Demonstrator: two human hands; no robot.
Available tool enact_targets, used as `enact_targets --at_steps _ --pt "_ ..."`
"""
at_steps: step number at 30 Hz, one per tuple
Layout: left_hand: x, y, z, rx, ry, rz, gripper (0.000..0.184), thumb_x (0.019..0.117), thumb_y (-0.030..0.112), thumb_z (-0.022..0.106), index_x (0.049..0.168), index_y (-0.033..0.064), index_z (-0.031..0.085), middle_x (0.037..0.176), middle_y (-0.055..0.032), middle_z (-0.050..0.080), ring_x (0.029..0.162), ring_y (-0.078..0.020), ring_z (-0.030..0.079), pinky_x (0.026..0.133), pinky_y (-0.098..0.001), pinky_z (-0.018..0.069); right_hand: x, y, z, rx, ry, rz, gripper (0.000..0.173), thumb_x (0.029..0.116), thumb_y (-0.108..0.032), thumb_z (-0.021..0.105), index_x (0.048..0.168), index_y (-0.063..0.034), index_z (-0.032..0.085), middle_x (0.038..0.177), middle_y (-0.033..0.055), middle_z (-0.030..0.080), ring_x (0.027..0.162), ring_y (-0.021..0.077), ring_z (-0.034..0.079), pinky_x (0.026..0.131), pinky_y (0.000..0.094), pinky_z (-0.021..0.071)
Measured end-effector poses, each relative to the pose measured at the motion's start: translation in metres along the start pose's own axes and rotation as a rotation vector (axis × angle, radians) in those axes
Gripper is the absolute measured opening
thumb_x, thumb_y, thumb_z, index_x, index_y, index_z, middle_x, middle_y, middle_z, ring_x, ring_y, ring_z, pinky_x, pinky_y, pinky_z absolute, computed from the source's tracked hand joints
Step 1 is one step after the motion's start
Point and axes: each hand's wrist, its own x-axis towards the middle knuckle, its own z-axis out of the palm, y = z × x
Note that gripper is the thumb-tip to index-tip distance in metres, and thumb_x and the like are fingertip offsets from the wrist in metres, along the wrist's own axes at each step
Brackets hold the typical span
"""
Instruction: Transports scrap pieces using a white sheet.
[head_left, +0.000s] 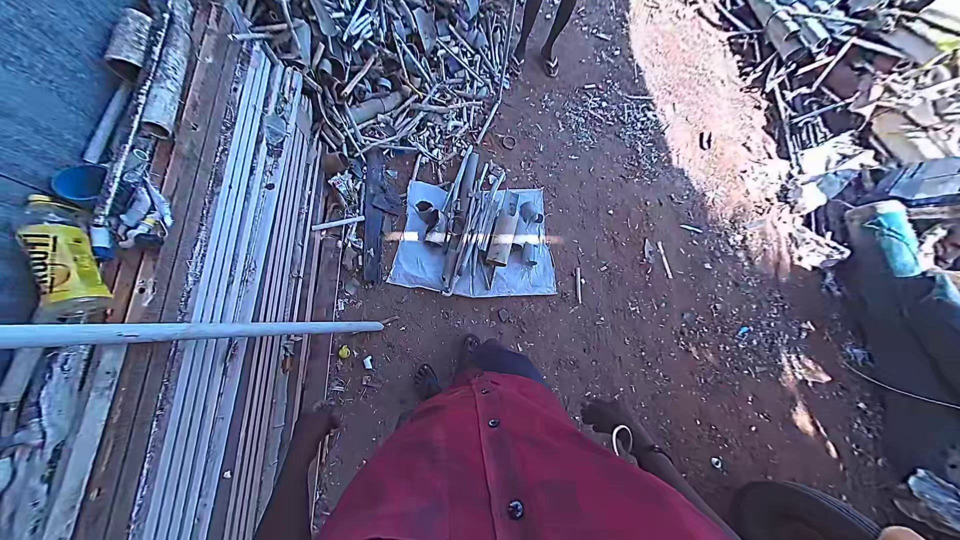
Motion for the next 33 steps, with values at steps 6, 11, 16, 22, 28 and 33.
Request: enact_targets --at_steps 6,11,16,22,28,33 --pt "0.022 0.034 0.018 0.084 -0.171 -0.116 0.036 0.1105 0.021 0.047 0.135 -0.0042 0.057 0.111 -0.0231 0.069 0.092 -0.0287 0.068 0.088 -0.0464 0.0533 0.020 -0.051 -0.011 -0.092 0.041 0.026 0.024 0.1038 -0.014 0.060 0.116 0.0055 0.067 0.099 0.0162 0.068 0.081 0.0186 0.063 0.077 0.0381 0.0530" --pt "0.101 -0.058 0.039 0.160 -0.122 -0.253 0.042 0.1042 0.034 0.057 0.127 0.0002 0.063 0.099 -0.0196 0.074 0.080 -0.0305 0.072 0.075 -0.0497 0.0588 0.085 -0.100 -0.034 -0.346 0.064 -0.015 0.027 0.1049 -0.022 0.059 0.108 0.0021 0.071 0.099 0.0173 0.071 0.087 0.0243 0.067 0.084 0.0459 0.0527" --pt "0.073 -0.002 0.004 0.203 -0.104 -0.303 0.040 0.1040 0.029 0.057 0.129 -0.0015 0.062 0.107 -0.0221 0.073 0.087 -0.0319 0.072 0.078 -0.0498 0.0585 0.140 -0.190 -0.051 -0.034 -0.025 -0.007 0.030 0.1073 -0.018 0.054 0.126 0.0039 0.064 0.111 0.0192 0.072 0.091 0.0237 0.070 0.082 0.0414 0.0558" --pt "0.060 0.173 -0.028 0.193 0.002 -0.148 0.034 0.1088 0.022 0.051 0.129 -0.0038 0.061 0.101 -0.0215 0.071 0.083 -0.0278 0.070 0.082 -0.0473 0.0563 0.178 -0.320 -0.051 -0.034 -0.053 -0.119 0.028 0.1058 -0.017 0.055 0.125 0.0020 0.063 0.105 0.0141 0.072 0.082 0.0164 0.068 0.075 0.0349 0.0553" --pt "0.103 0.275 -0.034 0.322 -0.147 0.005 0.033 0.1084 0.021 0.050 0.128 -0.0019 0.063 0.104 -0.0207 0.070 0.088 -0.0289 0.069 0.088 -0.0488 0.0550 0.171 -0.409 -0.028 0.096 -0.082 -0.220 0.026 0.1057 -0.017 0.056 0.123 0.0015 0.062 0.101 0.0101 0.073 0.082 0.0133 0.070 0.074 0.0309 0.0568" --pt "0.177 0.317 -0.010 0.622 -0.467 0.065 0.040 0.1075 0.029 0.051 0.133 0.0008 0.063 0.124 -0.0235 0.068 0.118 -0.0366 0.064 0.106 -0.0562 0.0458 0.118 -0.438 0.005 0.294 -0.048 -0.165 0.019 0.1066 -0.015 0.054 0.115 -0.0016 0.064 0.095 0.0065 0.076 0.081 0.0137 0.074 0.073 0.0291 0.0599"
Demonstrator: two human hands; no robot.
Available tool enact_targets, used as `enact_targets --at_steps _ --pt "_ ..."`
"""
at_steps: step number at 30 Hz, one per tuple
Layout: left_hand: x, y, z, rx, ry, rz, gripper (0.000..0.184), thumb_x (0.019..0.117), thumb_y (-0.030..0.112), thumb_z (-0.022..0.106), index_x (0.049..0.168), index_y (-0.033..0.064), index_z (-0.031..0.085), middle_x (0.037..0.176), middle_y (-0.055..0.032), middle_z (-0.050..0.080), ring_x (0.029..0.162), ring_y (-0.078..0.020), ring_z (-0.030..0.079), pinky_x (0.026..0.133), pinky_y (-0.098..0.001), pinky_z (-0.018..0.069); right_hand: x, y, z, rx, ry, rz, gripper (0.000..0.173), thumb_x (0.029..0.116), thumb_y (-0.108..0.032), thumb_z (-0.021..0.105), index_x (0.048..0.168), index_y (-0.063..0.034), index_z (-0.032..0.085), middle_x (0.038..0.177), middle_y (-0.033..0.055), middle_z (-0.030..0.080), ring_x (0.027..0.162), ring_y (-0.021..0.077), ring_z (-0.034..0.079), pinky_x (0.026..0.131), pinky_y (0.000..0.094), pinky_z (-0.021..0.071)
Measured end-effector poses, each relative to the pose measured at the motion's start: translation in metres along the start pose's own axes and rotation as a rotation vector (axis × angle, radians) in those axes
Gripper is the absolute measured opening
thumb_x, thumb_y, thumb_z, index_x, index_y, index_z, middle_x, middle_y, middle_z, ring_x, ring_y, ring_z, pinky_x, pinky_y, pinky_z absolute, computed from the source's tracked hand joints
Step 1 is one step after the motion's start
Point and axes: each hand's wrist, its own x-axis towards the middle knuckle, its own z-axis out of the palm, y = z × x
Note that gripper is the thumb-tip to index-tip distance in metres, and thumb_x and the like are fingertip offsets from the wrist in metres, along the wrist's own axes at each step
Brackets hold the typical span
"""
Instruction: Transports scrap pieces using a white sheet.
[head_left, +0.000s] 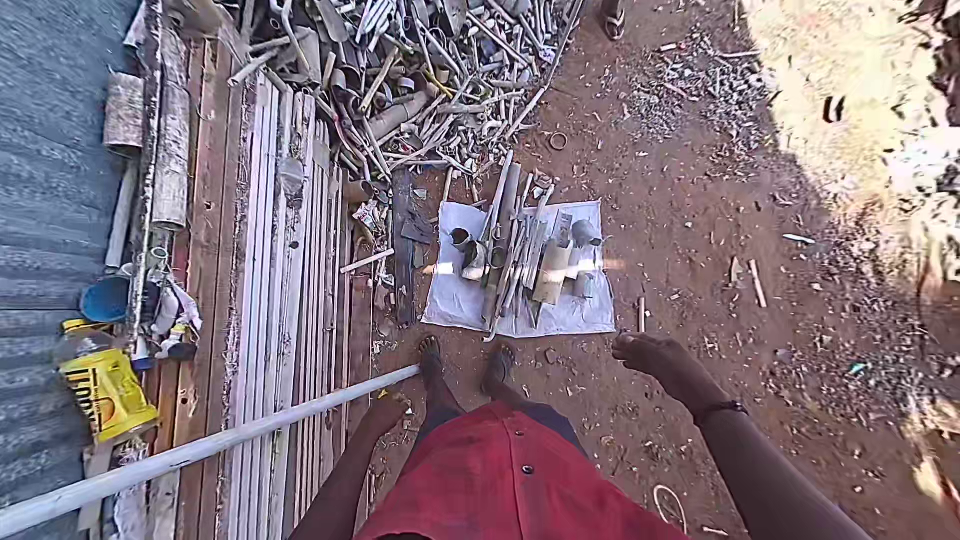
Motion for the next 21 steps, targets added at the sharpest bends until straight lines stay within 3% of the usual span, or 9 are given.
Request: enact_targets --at_steps 4,7,9,13,15,18,21 --pt "0.046 0.026 -0.010 0.285 -0.184 0.117 0.052 0.1079 0.040 0.048 0.148 0.0079 0.052 0.144 -0.0248 0.056 0.137 -0.0414 0.052 0.113 -0.0622 0.0383 -0.029 -0.017 0.033 0.038 -0.011 0.016 0.020 0.1073 -0.012 0.050 0.110 0.0003 0.066 0.094 0.0086 0.077 0.081 0.0171 0.076 0.072 0.0304 0.0620" --pt "0.059 0.039 -0.016 0.446 -0.263 0.097 0.065 0.1081 0.052 0.041 0.162 0.0169 0.033 0.167 -0.0257 0.023 0.151 -0.0485 0.026 0.117 -0.0705 0.0254 -0.012 -0.037 0.067 -0.111 -0.110 0.069 0.021 0.1077 -0.014 0.050 0.111 -0.0007 0.066 0.095 0.0064 0.077 0.083 0.0149 0.075 0.074 0.0292 0.0612" --pt "0.067 0.041 -0.013 0.499 -0.306 0.071 0.066 0.1082 0.056 0.037 0.164 0.0213 0.027 0.171 -0.0234 0.011 0.155 -0.0495 0.014 0.117 -0.0750 0.0162 0.020 -0.051 0.097 -0.233 -0.171 0.089 0.018 0.1065 -0.013 0.053 0.112 -0.0013 0.065 0.096 0.0049 0.075 0.082 0.0117 0.073 0.073 0.0276 0.0600" --pt "0.102 0.020 0.008 0.600 -0.332 0.040 0.067 0.1074 0.059 0.035 0.165 0.0270 0.023 0.173 -0.0181 0.005 0.157 -0.0472 0.002 0.117 -0.0769 0.0081 0.142 -0.038 0.176 -0.447 -0.310 0.067 0.024 0.1065 -0.017 0.055 0.118 0.0026 0.064 0.100 0.0100 0.072 0.083 0.0111 0.068 0.076 0.0288 0.0551" --pt "0.125 0.008 0.016 0.632 -0.309 0.014 0.067 0.1068 0.059 0.035 0.166 0.0282 0.023 0.173 -0.0166 0.004 0.158 -0.0450 0.000 0.118 -0.0760 0.0079 0.230 0.000 0.223 -0.488 -0.336 -0.004 0.027 0.1072 -0.019 0.055 0.117 0.0033 0.066 0.100 0.0145 0.073 0.083 0.0176 0.070 0.077 0.0362 0.0572" --pt "0.160 0.003 0.034 0.661 -0.270 0.000 0.066 0.1071 0.058 0.034 0.165 0.0298 0.023 0.174 -0.0139 0.005 0.159 -0.0411 0.002 0.120 -0.0729 0.0083 0.327 0.063 0.295 -0.427 -0.236 0.002 0.023 0.1004 -0.017 0.061 0.108 0.0032 0.069 0.099 0.0174 0.071 0.087 0.0263 0.069 0.084 0.0477 0.0561" --pt "0.191 -0.020 0.063 0.678 -0.079 0.075 0.060 0.1061 0.055 0.038 0.161 0.0291 0.037 0.171 -0.0148 0.019 0.158 -0.0397 0.013 0.121 -0.0694 0.0120 0.369 0.132 0.363 -0.209 -0.213 0.187 0.027 0.1050 -0.018 0.055 0.119 0.0017 0.068 0.109 0.0172 0.071 0.095 0.0247 0.069 0.087 0.0441 0.0562"
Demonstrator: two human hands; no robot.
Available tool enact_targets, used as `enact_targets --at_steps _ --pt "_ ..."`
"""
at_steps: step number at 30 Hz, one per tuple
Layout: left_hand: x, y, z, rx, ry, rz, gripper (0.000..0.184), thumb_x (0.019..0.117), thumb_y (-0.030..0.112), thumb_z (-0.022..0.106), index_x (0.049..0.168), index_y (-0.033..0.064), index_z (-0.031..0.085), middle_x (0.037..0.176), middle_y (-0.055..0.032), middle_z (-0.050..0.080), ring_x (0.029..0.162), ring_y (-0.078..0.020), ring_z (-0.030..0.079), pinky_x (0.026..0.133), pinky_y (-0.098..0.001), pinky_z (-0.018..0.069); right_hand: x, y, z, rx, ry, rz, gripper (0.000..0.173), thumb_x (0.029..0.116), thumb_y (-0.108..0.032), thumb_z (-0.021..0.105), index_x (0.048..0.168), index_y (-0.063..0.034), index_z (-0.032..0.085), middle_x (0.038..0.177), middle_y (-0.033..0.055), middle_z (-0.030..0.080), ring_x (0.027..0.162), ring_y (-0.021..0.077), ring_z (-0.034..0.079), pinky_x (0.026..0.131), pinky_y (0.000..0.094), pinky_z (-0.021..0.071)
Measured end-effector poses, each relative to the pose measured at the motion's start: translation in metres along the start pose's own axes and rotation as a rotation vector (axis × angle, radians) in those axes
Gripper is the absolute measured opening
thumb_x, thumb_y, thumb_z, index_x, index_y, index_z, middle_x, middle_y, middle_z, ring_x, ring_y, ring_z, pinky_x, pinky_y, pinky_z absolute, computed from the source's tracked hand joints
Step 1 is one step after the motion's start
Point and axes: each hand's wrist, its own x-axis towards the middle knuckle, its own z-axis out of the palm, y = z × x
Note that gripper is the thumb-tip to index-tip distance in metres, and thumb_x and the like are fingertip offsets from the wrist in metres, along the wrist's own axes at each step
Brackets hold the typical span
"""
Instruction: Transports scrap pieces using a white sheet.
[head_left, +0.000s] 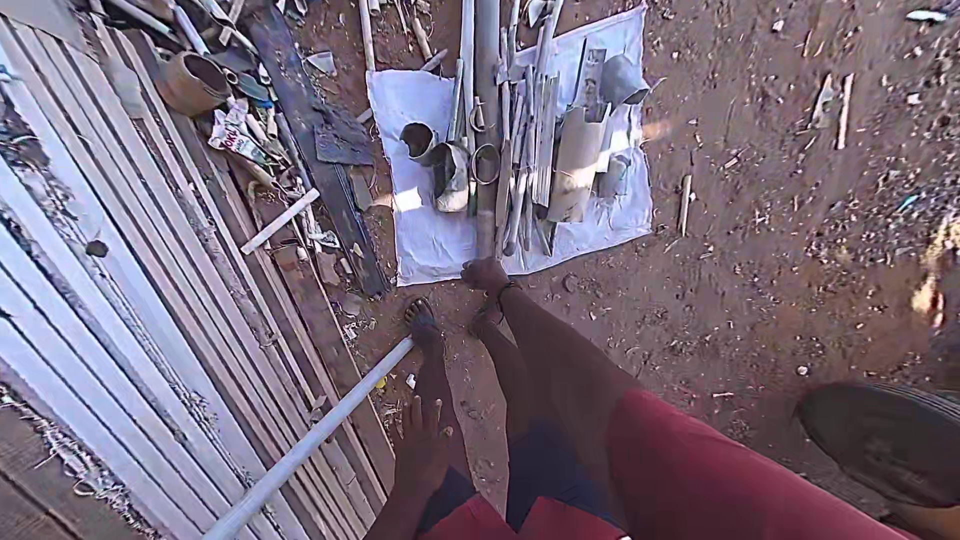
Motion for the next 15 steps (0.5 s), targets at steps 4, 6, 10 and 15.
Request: enact_targets --at_steps 4,6,10,15 --pt "0.026 -0.007 0.017 -0.032 0.243 -0.007 0.057 0.1044 0.049 0.046 0.151 0.0162 0.053 0.161 -0.0204 0.039 0.151 -0.0418 0.032 0.119 -0.0708 0.0171 0.055 0.073 0.064 0.376 0.033 0.264 0.045 0.1067 -0.033 0.055 0.137 0.0002 0.054 0.117 0.0205 0.070 0.093 0.0272 0.073 0.078 0.0420 0.0606" --pt "0.029 -0.003 0.001 -0.072 0.263 0.005 0.054 0.1040 0.045 0.050 0.146 0.0116 0.058 0.158 -0.0220 0.044 0.148 -0.0439 0.038 0.117 -0.0722 0.0197 0.066 0.090 0.075 0.501 0.027 0.332 0.049 0.1085 -0.036 0.051 0.143 -0.0011 0.051 0.127 0.0217 0.065 0.102 0.0283 0.068 0.084 0.0418 0.0564" --pt "0.043 -0.017 0.016 -0.051 0.408 0.027 0.063 0.1026 0.056 0.033 0.139 0.0170 0.065 0.151 -0.0172 0.053 0.142 -0.0391 0.048 0.115 -0.0703 0.0275 0.092 0.104 0.089 0.654 0.047 0.410 0.051 0.1096 -0.036 0.048 0.149 -0.0040 0.043 0.140 0.0224 0.055 0.113 0.0302 0.065 0.089 0.0407 0.0574" --pt "0.050 -0.031 -0.008 -0.152 0.346 0.014 0.062 0.1026 0.054 0.040 0.138 0.0098 0.065 0.150 -0.0231 0.052 0.141 -0.0437 0.047 0.115 -0.0700 0.0268 0.160 0.129 0.109 1.065 0.088 0.431 0.064 0.0992 -0.035 0.066 0.153 -0.0141 0.039 0.154 0.0168 0.045 0.131 0.0346 0.055 0.098 0.0482 0.0548"
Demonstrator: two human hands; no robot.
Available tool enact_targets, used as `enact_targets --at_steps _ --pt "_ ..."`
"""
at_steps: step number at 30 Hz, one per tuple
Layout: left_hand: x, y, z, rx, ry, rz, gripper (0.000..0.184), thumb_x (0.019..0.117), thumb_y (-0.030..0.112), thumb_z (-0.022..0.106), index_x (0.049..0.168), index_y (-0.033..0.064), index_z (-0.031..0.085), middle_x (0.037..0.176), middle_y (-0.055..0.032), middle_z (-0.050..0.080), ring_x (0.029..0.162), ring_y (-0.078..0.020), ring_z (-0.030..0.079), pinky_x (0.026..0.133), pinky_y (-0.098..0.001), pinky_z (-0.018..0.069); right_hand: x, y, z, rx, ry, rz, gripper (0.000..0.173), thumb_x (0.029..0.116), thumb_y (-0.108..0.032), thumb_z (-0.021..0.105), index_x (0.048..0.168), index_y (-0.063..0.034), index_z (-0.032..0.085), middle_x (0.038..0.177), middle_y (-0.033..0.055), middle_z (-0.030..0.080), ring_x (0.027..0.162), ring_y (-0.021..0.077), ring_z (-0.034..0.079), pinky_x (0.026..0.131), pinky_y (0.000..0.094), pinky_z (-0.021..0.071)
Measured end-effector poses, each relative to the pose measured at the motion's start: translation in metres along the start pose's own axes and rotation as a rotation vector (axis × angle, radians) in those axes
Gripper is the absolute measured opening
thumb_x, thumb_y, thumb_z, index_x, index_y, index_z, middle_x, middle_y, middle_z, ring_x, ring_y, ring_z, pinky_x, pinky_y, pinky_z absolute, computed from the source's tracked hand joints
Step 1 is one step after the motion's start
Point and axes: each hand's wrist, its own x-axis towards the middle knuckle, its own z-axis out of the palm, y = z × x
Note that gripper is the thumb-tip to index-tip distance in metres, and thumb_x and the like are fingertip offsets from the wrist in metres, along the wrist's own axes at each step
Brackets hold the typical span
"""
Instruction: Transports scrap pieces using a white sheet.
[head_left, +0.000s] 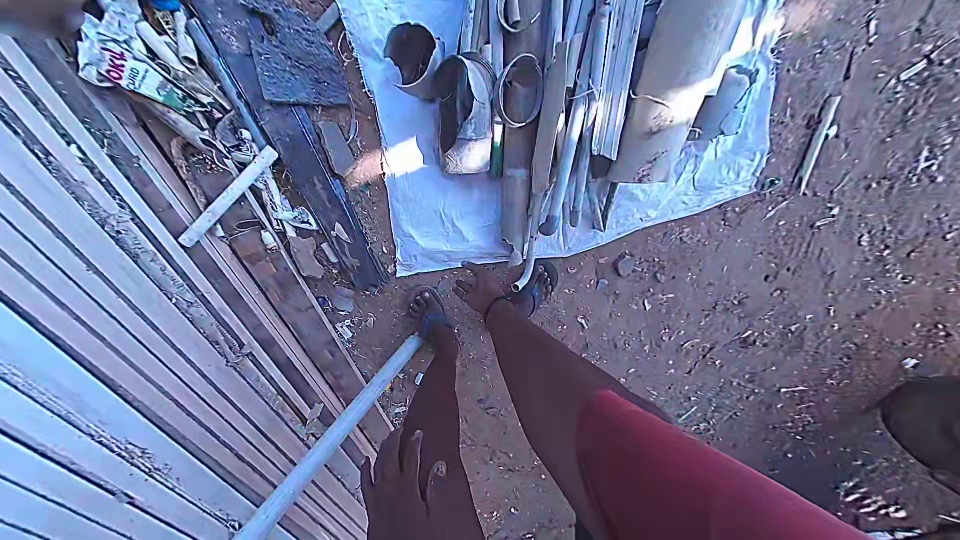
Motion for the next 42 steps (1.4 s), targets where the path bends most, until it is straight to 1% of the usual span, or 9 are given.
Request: enact_targets --at_steps 8,12,16,20,24,30,34,38,42 --pt "0.015 -0.006 -0.020 -0.011 -0.059 -0.027 0.061 0.1027 0.050 0.045 0.138 0.0036 0.064 0.146 -0.0280 0.054 0.140 -0.0474 0.047 0.116 -0.0718 0.0224 0.054 -0.008 0.021 0.130 -0.045 0.047 0.074 0.0917 -0.044 0.072 0.153 -0.0186 0.039 0.155 0.0134 0.044 0.136 0.0313 0.050 0.103 0.0488 0.0491" --pt "0.019 -0.006 -0.024 -0.015 -0.063 -0.028 0.061 0.1025 0.048 0.045 0.137 0.0021 0.063 0.145 -0.0278 0.054 0.139 -0.0472 0.048 0.116 -0.0718 0.0231 0.065 -0.013 0.028 0.126 -0.099 -0.021 0.051 0.1037 -0.042 0.054 0.145 -0.0143 0.048 0.134 0.0087 0.056 0.108 0.0184 0.057 0.085 0.0341 0.0483" --pt "0.014 0.002 -0.014 -0.002 -0.039 -0.011 0.058 0.1017 0.047 0.047 0.136 0.0039 0.065 0.143 -0.0254 0.057 0.137 -0.0453 0.051 0.115 -0.0718 0.0251 0.025 -0.021 0.035 0.186 0.070 -0.163 0.038 0.0988 -0.018 0.068 0.132 -0.0042 0.055 0.121 0.0107 0.062 0.101 0.0165 0.059 0.085 0.0327 0.0508" --pt "0.010 0.021 -0.007 0.052 -0.037 0.001 0.057 0.1019 0.049 0.045 0.137 0.0081 0.065 0.146 -0.0192 0.057 0.139 -0.0402 0.051 0.117 -0.0696 0.0242 -0.017 -0.031 0.033 0.159 0.067 -0.124 0.015 0.0953 -0.011 0.068 0.105 -0.0083 0.057 0.081 0.0023 0.051 0.067 0.0123 0.050 0.064 0.0287 0.0487" --pt "0.008 0.032 0.001 0.098 -0.019 -0.009 0.060 0.1005 0.054 0.042 0.136 0.0120 0.067 0.145 -0.0154 0.059 0.138 -0.0362 0.052 0.117 -0.0680 0.0254 -0.034 -0.029 0.027 0.086 0.006 -0.024 0.021 0.1004 -0.016 0.059 0.118 -0.0054 0.054 0.095 0.0087 0.055 0.076 0.0166 0.055 0.069 0.0317 0.0510" --pt "0.016 0.031 -0.004 0.105 -0.045 -0.002 0.058 0.1007 0.050 0.046 0.135 0.0080 0.067 0.144 -0.0189 0.059 0.138 -0.0395 0.052 0.116 -0.0697 0.0258 0.012 -0.010 0.006 0.134 0.015 0.087 0.065 0.0992 -0.035 0.065 0.153 -0.0115 0.037 0.154 0.0181 0.043 0.133 0.0332 0.052 0.101 0.0468 0.0513" --pt "0.021 0.024 -0.010 0.083 -0.084 -0.035 0.058 0.1010 0.049 0.047 0.135 0.0054 0.066 0.145 -0.0209 0.058 0.138 -0.0423 0.051 0.116 -0.0709 0.0251 0.051 -0.015 0.001 0.214 -0.009 0.061 0.065 0.0959 -0.035 0.067 0.152 -0.0167 0.040 0.150 0.0139 0.046 0.130 0.0299 0.051 0.098 0.0476 0.0489" --pt "0.021 0.019 -0.009 0.079 -0.091 -0.047 0.058 0.1007 0.049 0.047 0.135 0.0062 0.066 0.145 -0.0200 0.058 0.138 -0.0412 0.051 0.116 -0.0703 0.0254 0.069 -0.025 0.011 0.246 0.020 -0.067 0.036 0.0970 -0.028 0.065 0.128 -0.0133 0.054 0.111 0.0060 0.060 0.094 0.0169 0.058 0.077 0.0351 0.0499" --pt "0.017 0.025 -0.004 0.079 -0.071 -0.034 0.056 0.0996 0.049 0.049 0.133 0.0080 0.068 0.142 -0.0166 0.060 0.137 -0.0380 0.053 0.116 -0.0687 0.0272 0.033 -0.041 0.016 0.344 0.158 -0.247 0.050 0.0901 -0.012 0.076 0.135 -0.0024 0.056 0.120 0.0148 0.064 0.103 0.0228 0.063 0.085 0.0409 0.0554"
